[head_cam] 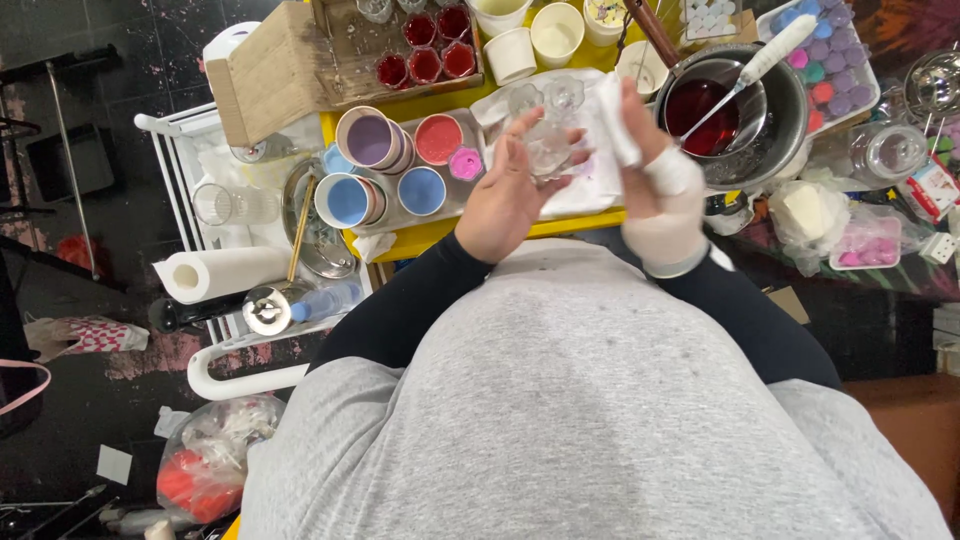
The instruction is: Cleaning small glass jars with a paper towel and then pouring red liquid wax into them using a thermometer as a guide.
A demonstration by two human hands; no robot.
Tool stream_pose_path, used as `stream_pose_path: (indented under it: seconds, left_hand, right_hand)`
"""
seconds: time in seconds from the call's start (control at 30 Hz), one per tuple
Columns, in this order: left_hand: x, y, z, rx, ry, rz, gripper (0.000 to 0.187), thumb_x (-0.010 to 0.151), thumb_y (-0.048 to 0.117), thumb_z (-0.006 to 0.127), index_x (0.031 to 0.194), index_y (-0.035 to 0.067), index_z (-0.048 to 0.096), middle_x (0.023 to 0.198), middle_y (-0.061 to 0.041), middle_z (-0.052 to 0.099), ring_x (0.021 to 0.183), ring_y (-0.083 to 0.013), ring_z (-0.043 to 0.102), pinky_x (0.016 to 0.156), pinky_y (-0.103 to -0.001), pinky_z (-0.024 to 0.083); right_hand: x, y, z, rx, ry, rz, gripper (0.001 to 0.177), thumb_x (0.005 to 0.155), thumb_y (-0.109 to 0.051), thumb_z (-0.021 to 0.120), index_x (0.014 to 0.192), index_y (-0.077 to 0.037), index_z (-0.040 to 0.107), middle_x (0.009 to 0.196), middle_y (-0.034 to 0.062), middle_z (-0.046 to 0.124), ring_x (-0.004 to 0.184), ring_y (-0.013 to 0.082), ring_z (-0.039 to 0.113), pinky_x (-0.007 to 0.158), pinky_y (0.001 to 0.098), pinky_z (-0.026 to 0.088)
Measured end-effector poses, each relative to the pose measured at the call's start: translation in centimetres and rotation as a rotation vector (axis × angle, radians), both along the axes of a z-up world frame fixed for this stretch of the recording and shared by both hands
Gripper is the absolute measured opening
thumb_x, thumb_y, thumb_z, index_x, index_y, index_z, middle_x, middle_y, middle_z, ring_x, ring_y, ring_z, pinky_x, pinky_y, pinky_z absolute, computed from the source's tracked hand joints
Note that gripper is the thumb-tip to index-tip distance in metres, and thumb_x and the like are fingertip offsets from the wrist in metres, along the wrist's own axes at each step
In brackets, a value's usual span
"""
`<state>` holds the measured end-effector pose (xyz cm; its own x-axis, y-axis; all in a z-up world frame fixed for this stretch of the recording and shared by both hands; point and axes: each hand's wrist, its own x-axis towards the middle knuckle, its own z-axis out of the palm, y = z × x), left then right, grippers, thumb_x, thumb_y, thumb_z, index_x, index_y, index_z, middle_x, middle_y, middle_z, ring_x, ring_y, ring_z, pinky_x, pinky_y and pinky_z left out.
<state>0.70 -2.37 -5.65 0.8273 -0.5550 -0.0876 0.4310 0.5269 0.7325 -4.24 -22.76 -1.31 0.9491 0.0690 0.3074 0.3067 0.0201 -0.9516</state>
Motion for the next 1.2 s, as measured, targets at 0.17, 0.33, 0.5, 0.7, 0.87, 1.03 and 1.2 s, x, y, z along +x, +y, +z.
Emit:
stream_pose_path:
  seconds: [0.17,0.33,0.5,0.7,0.87,1.03,1.2]
  left_hand:
    - [-0.1,-1.0,-0.6,-0.186,0.222,-0.067,0.062,0.110,0.050,0.036,0.161,0.016,0.024,0.160,-0.013,0.042,0.149,-0.0287,0.044,0.124,-0.046,0.039]
    - [-0.1,-0.3,0.4,-0.329,0.275,-0.121,0.061,0.111,0.054,0.035,0.158,0.017,0.028,0.159,-0.021,0.042,0.148,-0.0354,0.045,0.123,-0.051,0.040]
    - [-0.2,0.2,0.0,-0.359,0.254,-0.152,0.071,0.105,0.062,0.041,0.158,0.017,0.028,0.148,-0.023,0.051,0.145,-0.0396,0.048,0.124,-0.055,0.042]
    - [0.6,1.3,1.3,-0.377,0.206,-0.114,0.082,0.099,0.069,0.044,0.159,0.016,0.026,0.147,-0.022,0.055,0.147,-0.0394,0.049,0.125,-0.055,0.043]
    - [0.0,0.5,2.0,-0.279,0.126,-0.177,0.087,0.094,0.068,0.052,0.161,0.020,0.025,0.157,-0.017,0.047,0.148,-0.0353,0.048,0.127,-0.052,0.040]
    - [-1.0,-0.5,1.1,-0.251,0.182,-0.217,0.093,0.092,0.070,0.054,0.164,0.018,0.024,0.164,-0.012,0.038,0.151,-0.0282,0.043,0.126,-0.051,0.040]
    - [-1.1,-0.3,2.2,-0.321,0.096,-0.189,0.090,0.095,0.068,0.055,0.166,0.018,0.028,0.165,-0.016,0.037,0.154,-0.0293,0.037,0.128,-0.047,0.037]
  right_hand:
    - [1.7,1.6,-0.3,-0.611,-0.385,0.051,0.064,0.090,0.013,0.056,0.151,-0.008,0.053,0.160,0.0161,0.047,0.155,0.0321,0.037,0.131,0.0475,0.028]
    - [1.5,1.2,-0.7,-0.726,-0.451,0.132,0.064,0.086,0.014,0.057,0.147,-0.006,0.058,0.156,0.0148,0.053,0.154,0.0334,0.040,0.127,0.0487,0.033]
    - [0.7,0.4,0.3,-0.690,-0.533,0.296,0.061,0.081,0.012,0.059,0.140,-0.003,0.060,0.146,0.0154,0.059,0.145,0.0341,0.049,0.123,0.0507,0.039]
    - [-0.6,-1.1,1.8,-0.366,-0.160,0.188,0.049,0.096,0.002,0.052,0.144,-0.005,0.051,0.148,0.0150,0.058,0.142,0.0249,0.057,0.121,0.0418,0.045]
    - [-1.3,-0.2,-0.5,0.265,0.135,-0.073,0.037,0.116,-0.007,0.047,0.153,-0.006,0.049,0.157,0.0160,0.052,0.147,0.0227,0.052,0.125,0.0405,0.038]
    - [0.1,1.0,-0.5,-0.725,-0.472,0.006,0.062,0.090,0.008,0.051,0.150,-0.004,0.054,0.159,0.0191,0.046,0.153,0.0325,0.039,0.130,0.0519,0.024]
    - [-0.2,0.7,-2.9,-0.767,-0.620,0.119,0.058,0.091,0.005,0.058,0.146,-0.012,0.060,0.161,0.0127,0.045,0.156,0.0306,0.029,0.130,0.0522,0.019]
